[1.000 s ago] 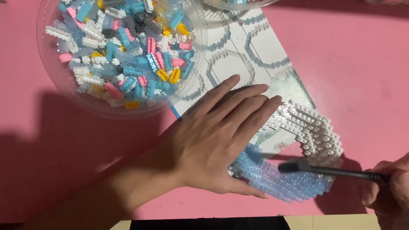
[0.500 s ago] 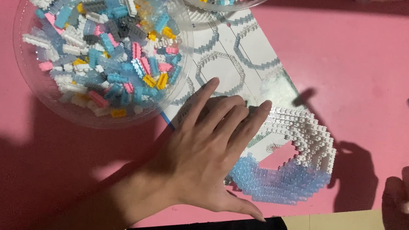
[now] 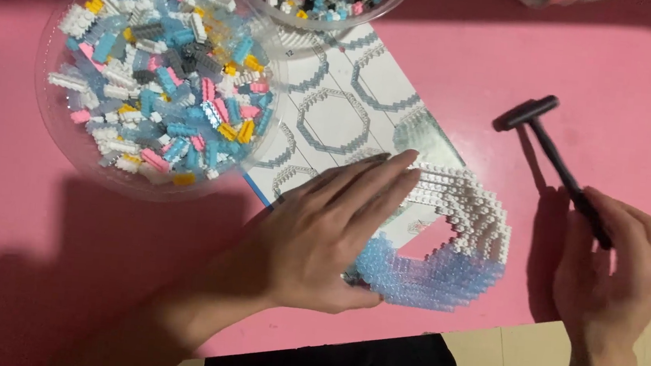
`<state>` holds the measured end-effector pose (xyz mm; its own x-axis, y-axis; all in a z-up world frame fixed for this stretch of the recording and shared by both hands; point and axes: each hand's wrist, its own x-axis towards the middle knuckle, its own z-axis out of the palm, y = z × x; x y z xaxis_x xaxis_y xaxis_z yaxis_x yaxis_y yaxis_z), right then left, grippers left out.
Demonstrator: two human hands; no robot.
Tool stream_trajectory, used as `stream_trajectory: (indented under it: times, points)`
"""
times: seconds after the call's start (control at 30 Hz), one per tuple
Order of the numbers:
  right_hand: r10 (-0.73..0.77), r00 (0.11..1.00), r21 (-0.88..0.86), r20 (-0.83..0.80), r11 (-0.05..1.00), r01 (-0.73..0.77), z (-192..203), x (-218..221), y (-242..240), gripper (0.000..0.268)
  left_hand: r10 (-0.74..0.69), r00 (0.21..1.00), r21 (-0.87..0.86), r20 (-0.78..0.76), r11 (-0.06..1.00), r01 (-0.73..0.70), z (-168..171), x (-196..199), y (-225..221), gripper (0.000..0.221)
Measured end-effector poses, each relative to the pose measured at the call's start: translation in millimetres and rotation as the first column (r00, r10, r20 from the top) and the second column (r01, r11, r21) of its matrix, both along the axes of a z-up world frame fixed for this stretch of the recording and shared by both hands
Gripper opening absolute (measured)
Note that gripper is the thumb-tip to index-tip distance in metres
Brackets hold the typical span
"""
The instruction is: Assembling a toy robot using interlocking blocks and a small plastic hammer
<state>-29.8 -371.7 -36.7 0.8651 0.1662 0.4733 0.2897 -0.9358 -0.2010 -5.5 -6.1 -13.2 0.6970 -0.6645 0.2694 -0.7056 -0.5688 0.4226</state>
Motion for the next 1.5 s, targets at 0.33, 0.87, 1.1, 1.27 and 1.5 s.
stream_trajectory:
  times: [0.33, 0.87, 1.1, 1.27, 1.5]
  points:
    - [0.458, 0.888, 0.232, -0.032, 0.868, -0.439, 35, 13, 40, 0.057, -0.030, 0.983, -0.380, -0.182, 0.924, -0.042, 28, 0, 7, 0.111]
    - [0.695, 0.709, 0.662, 0.123, 0.475, -0.580, 65, 28, 100, 0.040, 0.081, 0.922, -0.458, -0.378, 0.849, -0.263, 56, -2, 7, 0.096]
    - [0.720, 0.687, 0.770, 0.101, 0.381, -0.512, 60, 28, 95, 0.029, 0.078, 0.996, -0.570, -0.029, 0.818, -0.081, 51, 3, 4, 0.068]
    - [0.712, 0.694, 0.807, 0.108, 0.345, -0.480, 50, 25, 92, 0.034, -0.014, 0.999, -0.594, 0.046, 0.804, 0.039, 43, 0, 2, 0.052]
    - [0.713, 0.690, 0.827, 0.128, 0.307, -0.470, 47, 25, 94, 0.033, -0.065, 0.989, -0.643, -0.134, 0.765, -0.037, 42, -12, 2, 0.053]
